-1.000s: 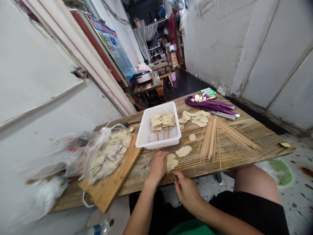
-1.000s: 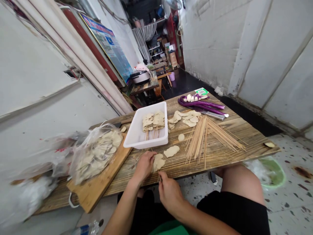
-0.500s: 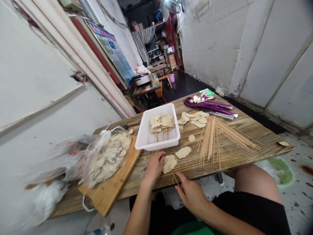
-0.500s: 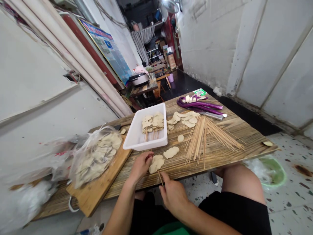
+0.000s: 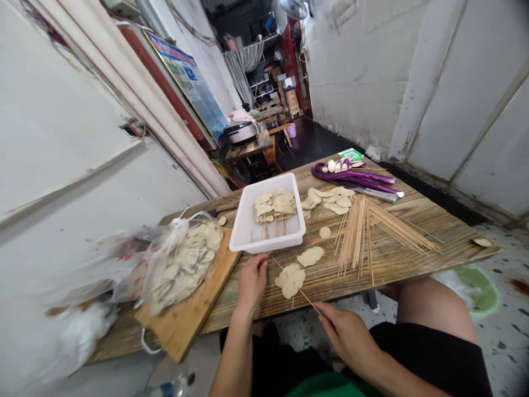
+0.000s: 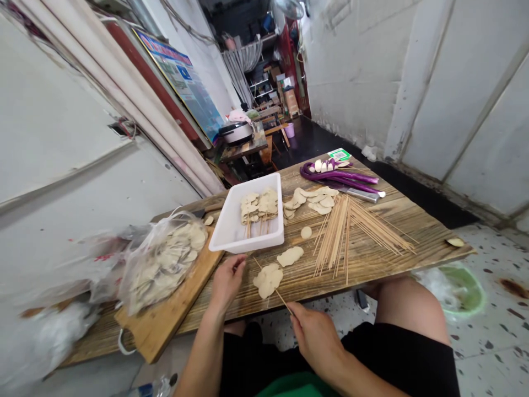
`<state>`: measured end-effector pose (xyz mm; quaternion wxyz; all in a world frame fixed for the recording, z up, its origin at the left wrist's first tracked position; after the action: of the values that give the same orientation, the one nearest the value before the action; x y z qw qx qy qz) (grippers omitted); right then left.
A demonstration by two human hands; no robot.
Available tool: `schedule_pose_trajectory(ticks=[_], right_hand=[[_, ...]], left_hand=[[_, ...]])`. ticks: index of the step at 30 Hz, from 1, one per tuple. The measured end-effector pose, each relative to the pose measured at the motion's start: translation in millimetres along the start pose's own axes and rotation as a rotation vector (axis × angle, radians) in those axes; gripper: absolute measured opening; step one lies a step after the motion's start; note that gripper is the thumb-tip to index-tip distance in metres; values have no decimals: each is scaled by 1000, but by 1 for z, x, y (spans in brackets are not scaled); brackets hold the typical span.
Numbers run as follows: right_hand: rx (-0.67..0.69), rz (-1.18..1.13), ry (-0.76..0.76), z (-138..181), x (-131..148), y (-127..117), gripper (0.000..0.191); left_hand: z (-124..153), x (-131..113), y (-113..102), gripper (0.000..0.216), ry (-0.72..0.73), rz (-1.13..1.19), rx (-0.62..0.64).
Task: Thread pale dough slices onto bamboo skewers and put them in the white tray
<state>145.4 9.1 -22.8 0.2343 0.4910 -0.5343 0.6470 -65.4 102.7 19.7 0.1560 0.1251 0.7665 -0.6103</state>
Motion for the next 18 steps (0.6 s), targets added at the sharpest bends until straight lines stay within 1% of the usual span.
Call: schedule_pose_trajectory(ticks=[1, 3, 6, 8, 10, 13, 18], right_hand=[[0, -9, -5, 0, -2, -2, 37], [-5, -29, -19, -1, -5, -6, 37], [-27, -34, -40, -2, -8, -14, 36], [-44, -28, -48, -3, -9, -19, 36], [-61, -24, -53, -3, -9, -23, 35], [-88, -19, -41, -4, -11, -28, 34], [-110, -4, -43, -5, -13, -31, 33]], left_hand=[[2, -1, -4, 23, 23, 11, -26], [10, -9, -5, 22, 126, 36, -50], [29, -28, 1, 23, 285, 22, -100], [41, -36, 9, 27, 332, -9, -127], [49, -41, 16, 29, 356, -51, -129], [53, -46, 24, 31, 385, -143, -83], [59, -57, 38, 45, 522, -264, 106]])
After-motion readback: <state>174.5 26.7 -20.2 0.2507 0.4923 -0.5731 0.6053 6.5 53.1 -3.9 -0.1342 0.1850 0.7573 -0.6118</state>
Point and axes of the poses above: each hand's wrist, its own z-axis away from the middle knuckle, its own y-axis out of the palm, x = y × z, the point moved 9 cm from there along -z, towards the middle knuckle, and after that the axes turned 11 degrees about -z, right-handed, at the moved point
